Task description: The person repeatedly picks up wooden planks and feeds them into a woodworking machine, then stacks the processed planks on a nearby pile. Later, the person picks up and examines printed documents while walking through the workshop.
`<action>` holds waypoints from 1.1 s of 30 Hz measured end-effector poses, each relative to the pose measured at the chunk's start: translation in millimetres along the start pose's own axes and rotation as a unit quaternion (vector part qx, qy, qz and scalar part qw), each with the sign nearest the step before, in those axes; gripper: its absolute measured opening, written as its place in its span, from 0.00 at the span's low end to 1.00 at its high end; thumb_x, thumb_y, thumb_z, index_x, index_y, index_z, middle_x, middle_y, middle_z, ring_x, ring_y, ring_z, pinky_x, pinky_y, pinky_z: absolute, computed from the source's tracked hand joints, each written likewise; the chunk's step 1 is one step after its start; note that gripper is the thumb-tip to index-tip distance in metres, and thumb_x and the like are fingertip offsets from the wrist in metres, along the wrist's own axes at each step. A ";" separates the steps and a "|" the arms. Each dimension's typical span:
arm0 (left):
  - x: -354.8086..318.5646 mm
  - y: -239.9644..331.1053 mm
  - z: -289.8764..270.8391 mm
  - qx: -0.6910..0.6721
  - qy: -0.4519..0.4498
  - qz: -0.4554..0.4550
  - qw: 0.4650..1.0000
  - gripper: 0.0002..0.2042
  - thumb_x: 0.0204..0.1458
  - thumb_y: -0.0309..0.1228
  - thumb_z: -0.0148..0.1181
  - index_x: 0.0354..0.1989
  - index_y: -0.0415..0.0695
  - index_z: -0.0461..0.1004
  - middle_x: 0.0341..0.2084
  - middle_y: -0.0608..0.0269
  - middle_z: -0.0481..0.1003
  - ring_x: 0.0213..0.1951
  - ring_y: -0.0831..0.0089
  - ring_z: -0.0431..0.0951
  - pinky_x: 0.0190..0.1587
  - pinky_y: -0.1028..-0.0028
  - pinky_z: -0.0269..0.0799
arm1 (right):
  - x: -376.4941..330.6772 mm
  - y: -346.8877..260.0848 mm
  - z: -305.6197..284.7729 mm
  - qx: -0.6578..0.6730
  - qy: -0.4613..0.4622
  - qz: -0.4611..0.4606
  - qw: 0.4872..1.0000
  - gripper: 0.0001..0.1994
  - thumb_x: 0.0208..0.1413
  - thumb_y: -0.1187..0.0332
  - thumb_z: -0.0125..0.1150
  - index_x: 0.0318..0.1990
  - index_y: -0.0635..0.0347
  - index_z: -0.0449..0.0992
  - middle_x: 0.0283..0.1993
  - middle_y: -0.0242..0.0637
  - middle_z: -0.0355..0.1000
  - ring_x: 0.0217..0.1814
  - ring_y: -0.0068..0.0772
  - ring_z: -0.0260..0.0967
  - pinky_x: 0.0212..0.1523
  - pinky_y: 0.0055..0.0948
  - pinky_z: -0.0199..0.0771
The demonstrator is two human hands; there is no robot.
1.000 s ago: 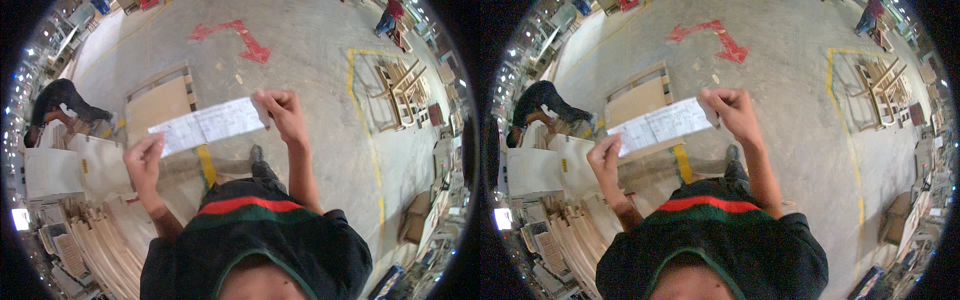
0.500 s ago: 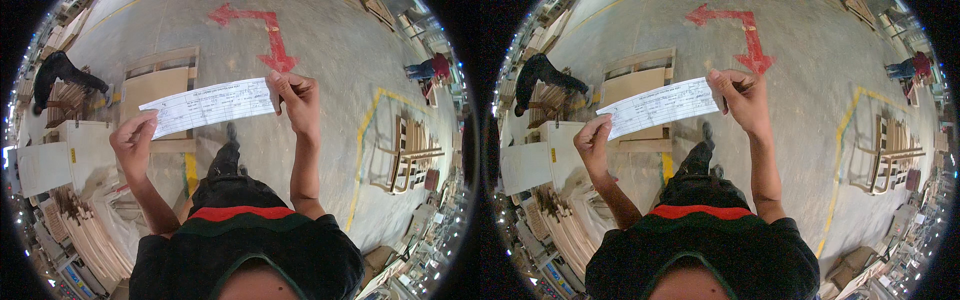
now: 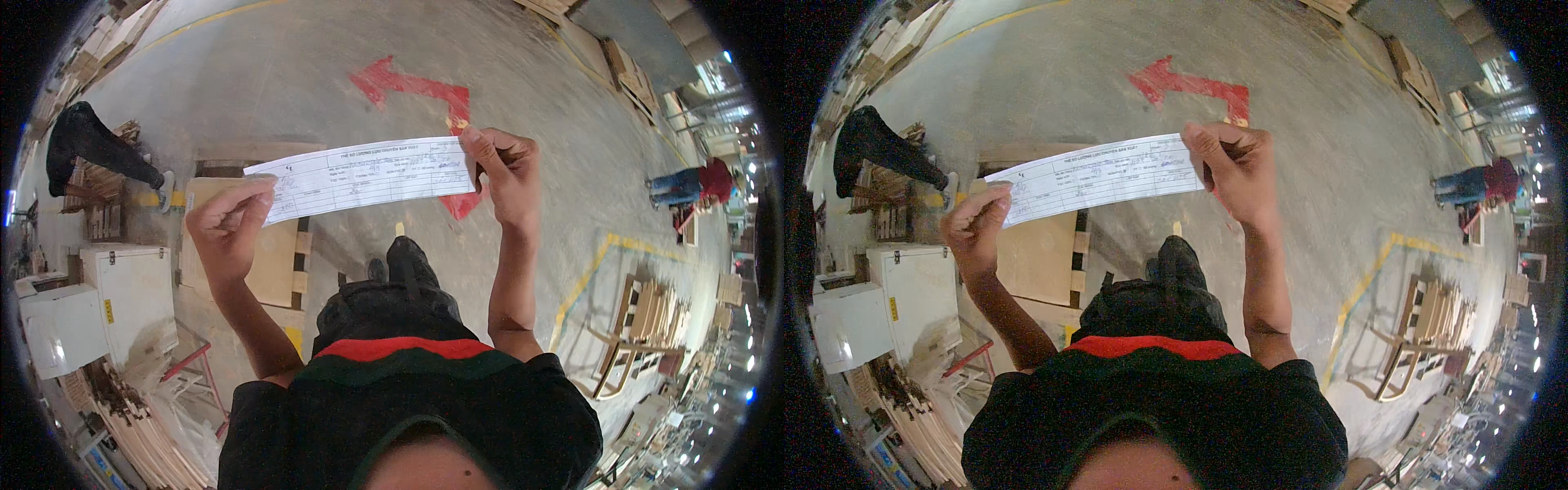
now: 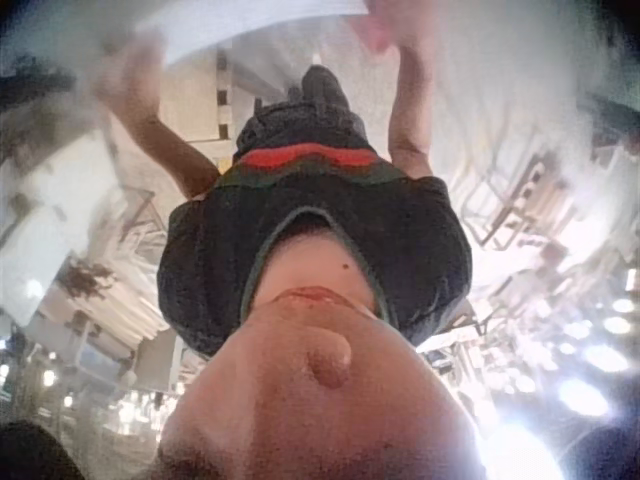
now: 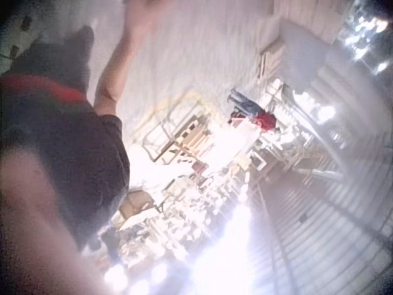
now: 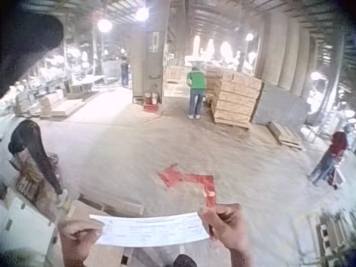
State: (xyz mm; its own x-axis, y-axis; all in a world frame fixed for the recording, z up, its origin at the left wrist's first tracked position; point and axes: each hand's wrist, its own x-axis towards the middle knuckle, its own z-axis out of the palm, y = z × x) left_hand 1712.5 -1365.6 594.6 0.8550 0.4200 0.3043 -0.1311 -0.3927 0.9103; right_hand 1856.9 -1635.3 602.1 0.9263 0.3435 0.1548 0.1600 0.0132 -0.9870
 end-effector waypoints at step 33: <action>740.6 -333.0 -208.4 0.031 0.420 -0.174 0.890 0.12 0.49 0.20 0.53 0.44 0.39 0.73 0.23 0.71 0.72 0.23 0.89 0.61 0.25 0.86 0.57 | 958.4 171.5 547.0 -0.048 -0.428 -0.007 0.903 0.13 0.56 0.65 0.56 0.25 0.64 0.76 0.17 0.23 0.63 0.18 0.13 0.57 0.16 0.19 0.54</action>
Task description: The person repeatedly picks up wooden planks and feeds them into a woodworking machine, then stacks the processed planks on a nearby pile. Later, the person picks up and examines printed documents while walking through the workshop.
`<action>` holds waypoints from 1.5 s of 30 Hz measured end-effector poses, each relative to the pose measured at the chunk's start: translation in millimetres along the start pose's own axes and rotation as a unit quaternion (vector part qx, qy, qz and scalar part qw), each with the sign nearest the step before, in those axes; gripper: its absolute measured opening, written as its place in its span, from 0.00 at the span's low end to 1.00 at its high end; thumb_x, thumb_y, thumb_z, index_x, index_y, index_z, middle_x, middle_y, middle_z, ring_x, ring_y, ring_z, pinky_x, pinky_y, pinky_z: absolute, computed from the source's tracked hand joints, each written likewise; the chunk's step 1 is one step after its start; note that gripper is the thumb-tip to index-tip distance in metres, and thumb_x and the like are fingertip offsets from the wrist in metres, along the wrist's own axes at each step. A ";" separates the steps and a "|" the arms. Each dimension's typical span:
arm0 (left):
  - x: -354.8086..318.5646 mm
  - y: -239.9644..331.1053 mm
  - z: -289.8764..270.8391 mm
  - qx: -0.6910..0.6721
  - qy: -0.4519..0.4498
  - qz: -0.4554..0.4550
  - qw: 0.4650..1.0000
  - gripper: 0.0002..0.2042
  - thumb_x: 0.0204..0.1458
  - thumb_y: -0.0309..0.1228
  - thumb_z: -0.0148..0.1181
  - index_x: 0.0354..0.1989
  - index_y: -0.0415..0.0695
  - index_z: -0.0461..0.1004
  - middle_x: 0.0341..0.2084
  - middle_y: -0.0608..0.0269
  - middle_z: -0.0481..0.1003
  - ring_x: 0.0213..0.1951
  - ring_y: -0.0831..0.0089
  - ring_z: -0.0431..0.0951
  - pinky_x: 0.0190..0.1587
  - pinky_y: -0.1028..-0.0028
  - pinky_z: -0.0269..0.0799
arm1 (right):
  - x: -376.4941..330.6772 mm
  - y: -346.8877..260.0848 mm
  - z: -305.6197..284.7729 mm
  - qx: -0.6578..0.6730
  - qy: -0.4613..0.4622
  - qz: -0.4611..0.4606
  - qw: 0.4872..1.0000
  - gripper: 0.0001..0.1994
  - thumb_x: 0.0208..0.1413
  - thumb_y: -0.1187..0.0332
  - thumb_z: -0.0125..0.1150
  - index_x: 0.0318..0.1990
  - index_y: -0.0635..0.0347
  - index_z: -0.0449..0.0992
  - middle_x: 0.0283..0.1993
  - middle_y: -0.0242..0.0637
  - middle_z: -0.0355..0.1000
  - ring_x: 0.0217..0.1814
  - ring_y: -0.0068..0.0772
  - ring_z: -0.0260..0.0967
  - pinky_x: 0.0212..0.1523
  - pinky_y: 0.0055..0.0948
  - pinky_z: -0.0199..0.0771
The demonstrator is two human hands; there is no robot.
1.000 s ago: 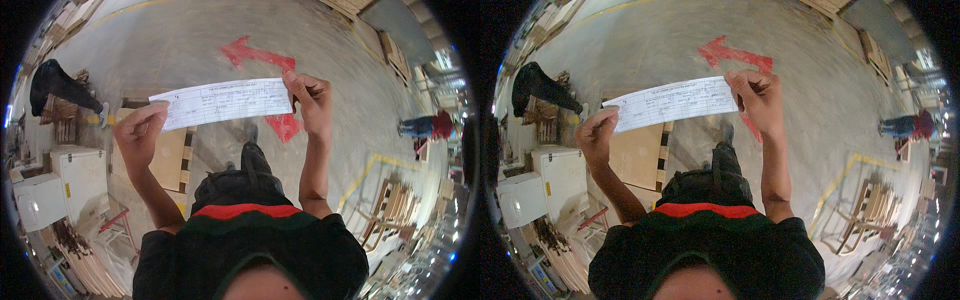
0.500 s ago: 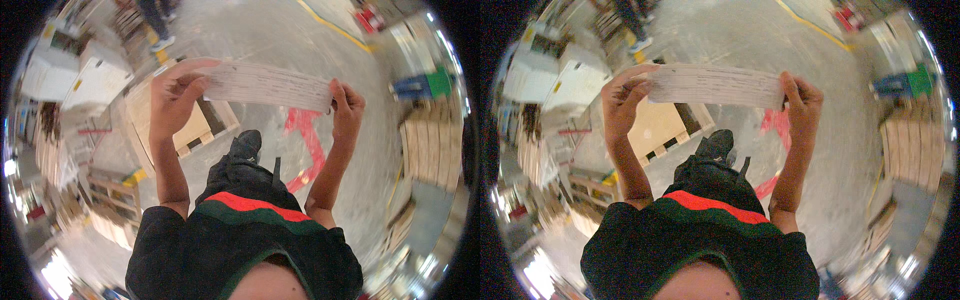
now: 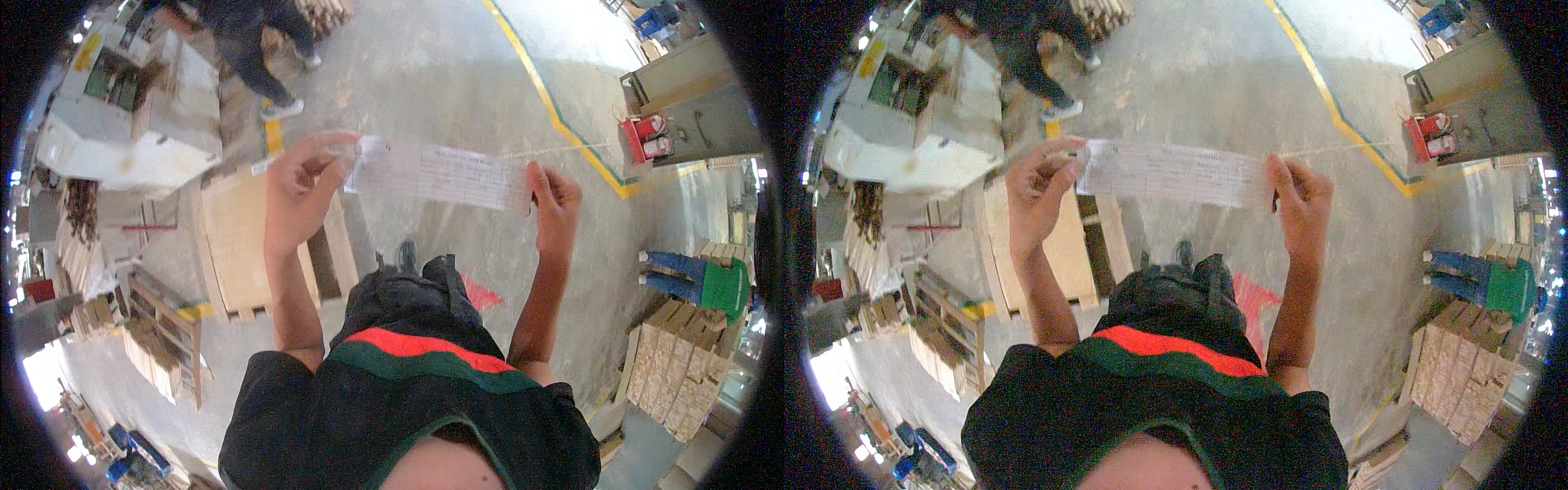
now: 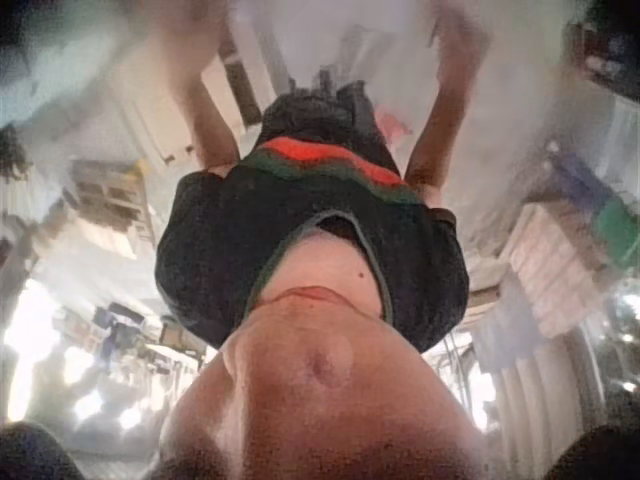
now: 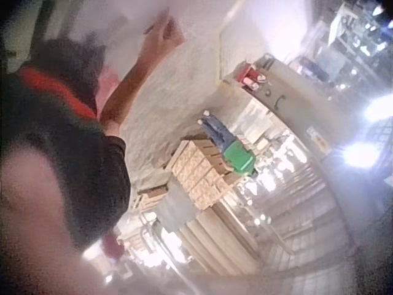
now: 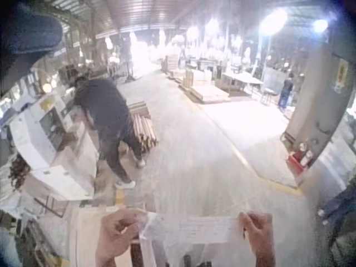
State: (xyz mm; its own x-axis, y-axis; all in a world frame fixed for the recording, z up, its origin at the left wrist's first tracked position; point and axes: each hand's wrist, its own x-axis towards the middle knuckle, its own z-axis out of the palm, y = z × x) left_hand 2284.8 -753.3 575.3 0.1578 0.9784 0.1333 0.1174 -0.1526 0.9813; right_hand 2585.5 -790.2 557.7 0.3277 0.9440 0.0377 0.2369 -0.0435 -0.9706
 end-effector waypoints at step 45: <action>1542.4 -325.9 93.8 0.334 -0.107 0.070 0.934 0.26 0.34 0.34 0.66 0.47 0.45 0.71 0.36 0.55 0.74 0.40 0.58 0.74 0.45 0.64 0.70 | 1569.7 102.6 348.6 -0.031 -0.191 -0.003 0.981 0.11 0.54 0.68 0.58 0.26 0.68 0.76 0.16 0.30 0.67 0.15 0.16 0.61 0.15 0.20 0.60</action>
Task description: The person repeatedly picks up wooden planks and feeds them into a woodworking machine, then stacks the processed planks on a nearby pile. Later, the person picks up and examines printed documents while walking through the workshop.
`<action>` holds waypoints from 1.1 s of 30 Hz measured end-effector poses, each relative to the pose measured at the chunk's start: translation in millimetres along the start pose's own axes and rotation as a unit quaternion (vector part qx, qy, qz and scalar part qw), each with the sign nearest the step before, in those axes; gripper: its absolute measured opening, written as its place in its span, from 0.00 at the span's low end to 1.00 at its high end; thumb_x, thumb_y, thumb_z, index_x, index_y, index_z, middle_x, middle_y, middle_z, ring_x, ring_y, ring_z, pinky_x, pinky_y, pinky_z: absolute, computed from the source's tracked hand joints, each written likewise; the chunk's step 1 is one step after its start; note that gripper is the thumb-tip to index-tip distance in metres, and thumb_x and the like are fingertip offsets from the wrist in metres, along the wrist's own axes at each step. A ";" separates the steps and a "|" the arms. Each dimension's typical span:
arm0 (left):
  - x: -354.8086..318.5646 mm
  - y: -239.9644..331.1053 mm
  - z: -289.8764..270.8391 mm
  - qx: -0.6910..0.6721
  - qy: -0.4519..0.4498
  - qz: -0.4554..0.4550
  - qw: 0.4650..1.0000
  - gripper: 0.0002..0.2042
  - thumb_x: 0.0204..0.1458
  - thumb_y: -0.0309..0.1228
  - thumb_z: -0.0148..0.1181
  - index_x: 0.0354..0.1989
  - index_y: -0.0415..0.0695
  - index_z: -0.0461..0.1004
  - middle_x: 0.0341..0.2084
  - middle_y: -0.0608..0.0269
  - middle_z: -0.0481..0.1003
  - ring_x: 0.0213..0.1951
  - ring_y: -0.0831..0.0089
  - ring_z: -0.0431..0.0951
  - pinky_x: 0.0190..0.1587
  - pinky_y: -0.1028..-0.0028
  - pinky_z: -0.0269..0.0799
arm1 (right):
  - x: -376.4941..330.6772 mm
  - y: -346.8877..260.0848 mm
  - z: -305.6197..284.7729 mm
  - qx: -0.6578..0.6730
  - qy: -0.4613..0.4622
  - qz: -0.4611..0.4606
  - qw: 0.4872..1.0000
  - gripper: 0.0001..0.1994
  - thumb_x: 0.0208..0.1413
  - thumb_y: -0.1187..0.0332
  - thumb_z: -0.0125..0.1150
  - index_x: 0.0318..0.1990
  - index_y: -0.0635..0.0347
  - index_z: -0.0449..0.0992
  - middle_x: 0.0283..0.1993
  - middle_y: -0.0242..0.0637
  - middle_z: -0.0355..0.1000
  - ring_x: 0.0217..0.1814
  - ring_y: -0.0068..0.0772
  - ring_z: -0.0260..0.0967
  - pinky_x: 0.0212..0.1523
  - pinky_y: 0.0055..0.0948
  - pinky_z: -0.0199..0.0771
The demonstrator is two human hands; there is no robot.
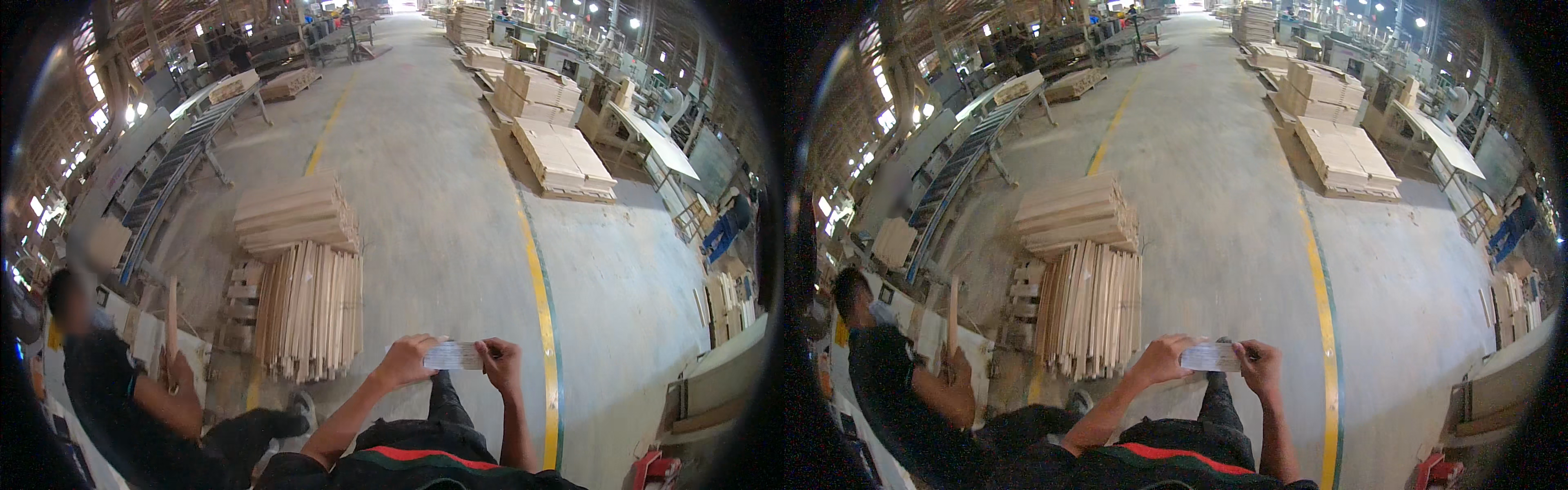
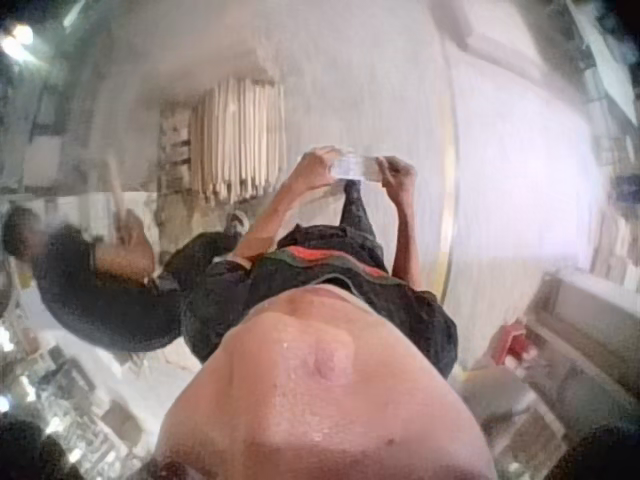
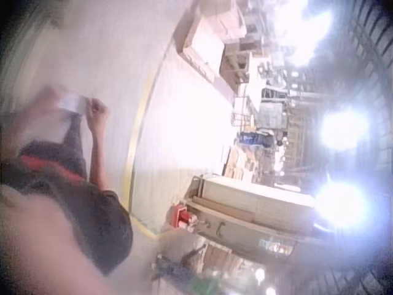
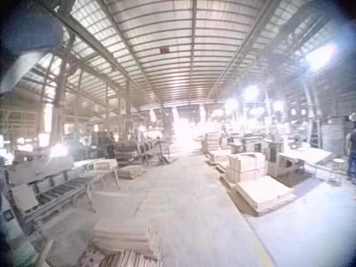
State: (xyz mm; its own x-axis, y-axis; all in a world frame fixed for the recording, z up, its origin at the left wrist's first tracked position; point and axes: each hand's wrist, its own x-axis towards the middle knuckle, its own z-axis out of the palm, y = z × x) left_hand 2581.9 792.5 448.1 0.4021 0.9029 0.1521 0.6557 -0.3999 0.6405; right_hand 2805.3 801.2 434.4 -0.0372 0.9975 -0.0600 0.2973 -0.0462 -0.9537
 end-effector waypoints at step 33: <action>611.8 -903.4 -207.3 -0.195 0.355 -0.533 0.743 0.21 0.45 0.40 0.61 0.42 0.36 0.71 0.29 0.59 0.73 0.28 0.72 0.73 0.29 0.71 0.68 | 1171.2 -47.7 232.2 -0.004 -0.135 0.051 0.990 0.11 0.52 0.64 0.59 0.29 0.66 0.75 0.20 0.33 0.71 0.19 0.20 0.67 0.21 0.22 0.67</action>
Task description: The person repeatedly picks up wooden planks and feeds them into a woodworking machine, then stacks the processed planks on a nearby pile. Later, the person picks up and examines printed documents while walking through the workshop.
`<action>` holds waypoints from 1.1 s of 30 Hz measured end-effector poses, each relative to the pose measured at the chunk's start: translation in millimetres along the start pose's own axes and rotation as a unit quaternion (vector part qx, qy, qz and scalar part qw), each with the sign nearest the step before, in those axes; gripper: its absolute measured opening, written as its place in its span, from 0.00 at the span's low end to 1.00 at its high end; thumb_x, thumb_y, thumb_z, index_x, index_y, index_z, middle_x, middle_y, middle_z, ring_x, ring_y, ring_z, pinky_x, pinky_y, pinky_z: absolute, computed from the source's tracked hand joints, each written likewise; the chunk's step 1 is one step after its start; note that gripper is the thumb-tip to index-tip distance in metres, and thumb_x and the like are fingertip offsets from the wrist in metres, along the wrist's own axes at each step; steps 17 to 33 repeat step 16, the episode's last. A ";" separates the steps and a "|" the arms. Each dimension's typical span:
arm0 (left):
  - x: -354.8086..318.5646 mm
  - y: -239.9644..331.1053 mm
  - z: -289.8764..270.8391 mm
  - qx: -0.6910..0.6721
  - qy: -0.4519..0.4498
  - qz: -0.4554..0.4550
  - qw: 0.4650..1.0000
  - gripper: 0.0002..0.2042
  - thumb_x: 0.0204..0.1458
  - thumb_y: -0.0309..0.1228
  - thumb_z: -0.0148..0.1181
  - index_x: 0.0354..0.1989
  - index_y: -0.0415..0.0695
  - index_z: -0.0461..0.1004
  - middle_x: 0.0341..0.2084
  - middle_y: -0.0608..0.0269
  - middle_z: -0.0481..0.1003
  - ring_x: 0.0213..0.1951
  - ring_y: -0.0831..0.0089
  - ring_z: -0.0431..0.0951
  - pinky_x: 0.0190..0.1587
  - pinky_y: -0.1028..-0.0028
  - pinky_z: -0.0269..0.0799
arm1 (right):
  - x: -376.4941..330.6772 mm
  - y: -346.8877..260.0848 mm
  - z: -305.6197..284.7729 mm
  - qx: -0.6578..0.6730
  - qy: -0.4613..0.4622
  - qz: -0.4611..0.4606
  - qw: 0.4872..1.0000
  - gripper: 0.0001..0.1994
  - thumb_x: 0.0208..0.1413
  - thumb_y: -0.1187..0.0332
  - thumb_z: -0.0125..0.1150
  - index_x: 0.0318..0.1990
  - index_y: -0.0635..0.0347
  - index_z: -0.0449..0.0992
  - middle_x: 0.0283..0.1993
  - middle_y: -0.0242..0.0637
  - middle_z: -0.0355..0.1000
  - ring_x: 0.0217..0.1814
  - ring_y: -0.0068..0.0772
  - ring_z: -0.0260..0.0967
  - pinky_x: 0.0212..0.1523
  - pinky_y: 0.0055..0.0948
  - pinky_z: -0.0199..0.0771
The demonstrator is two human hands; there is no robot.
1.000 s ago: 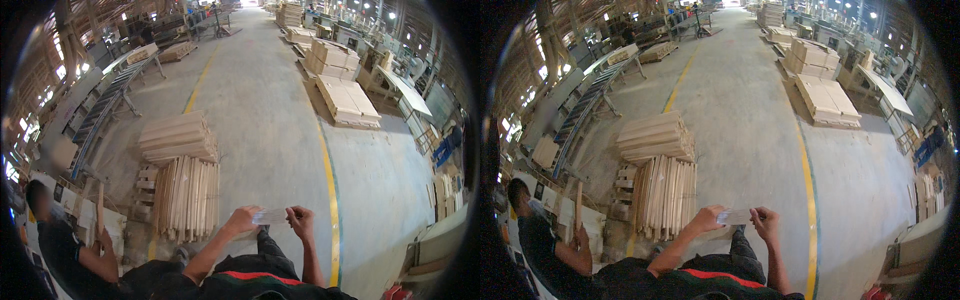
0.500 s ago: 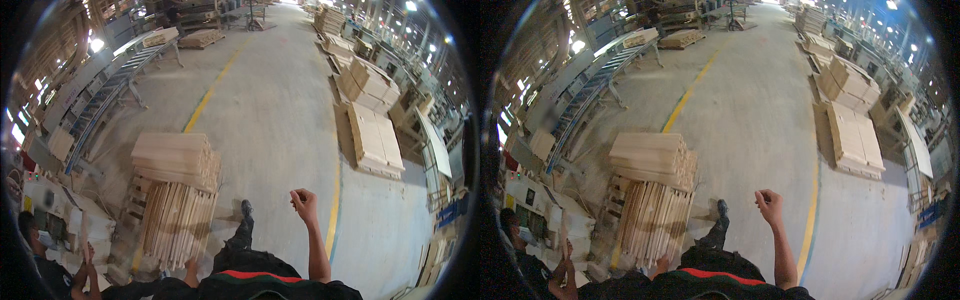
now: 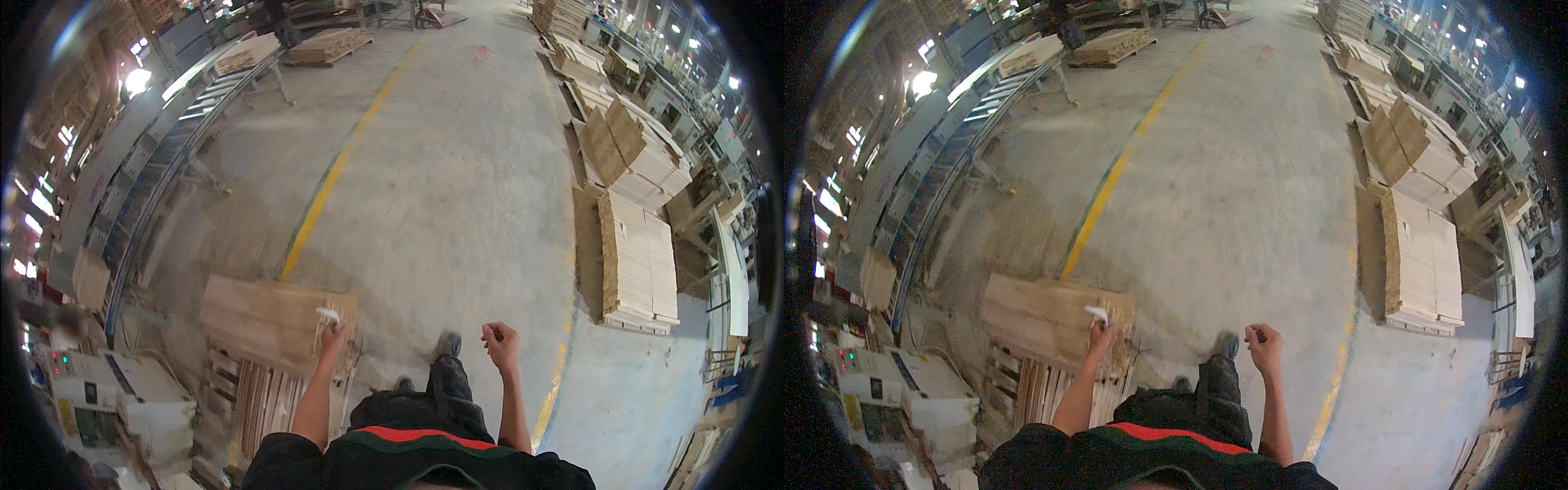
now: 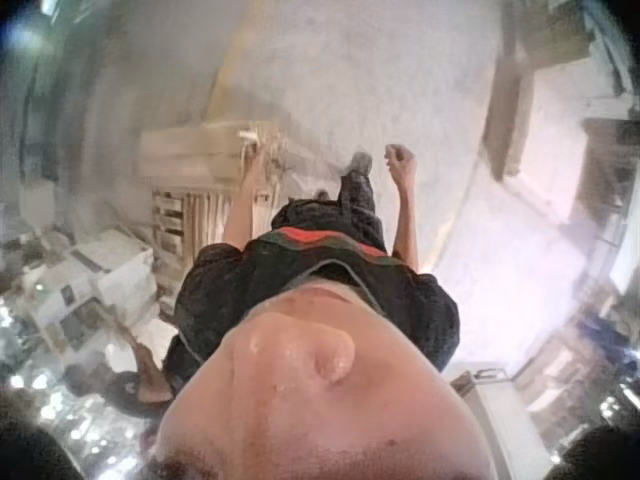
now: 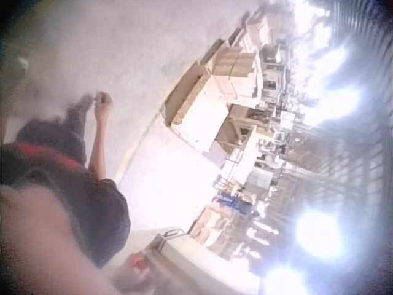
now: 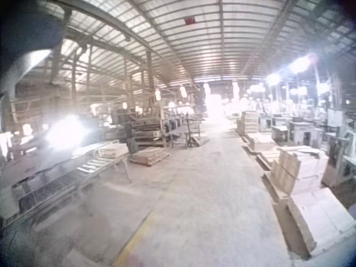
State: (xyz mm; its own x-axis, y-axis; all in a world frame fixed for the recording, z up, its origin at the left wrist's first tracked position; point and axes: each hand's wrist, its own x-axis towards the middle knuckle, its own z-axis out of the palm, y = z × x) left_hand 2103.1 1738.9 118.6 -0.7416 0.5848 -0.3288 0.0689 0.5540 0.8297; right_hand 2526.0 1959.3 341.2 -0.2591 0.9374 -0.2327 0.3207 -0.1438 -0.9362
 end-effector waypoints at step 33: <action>299.9 259.6 202.5 -0.130 0.029 -0.207 0.969 0.23 0.43 0.38 0.63 0.46 0.38 0.71 0.29 0.54 0.76 0.32 0.65 0.76 0.35 0.64 0.73 | 646.8 -227.0 -39.2 -0.079 0.085 -0.186 0.976 0.19 0.50 0.62 0.64 0.17 0.59 0.62 0.12 0.29 0.61 0.13 0.15 0.58 0.13 0.19 0.58</action>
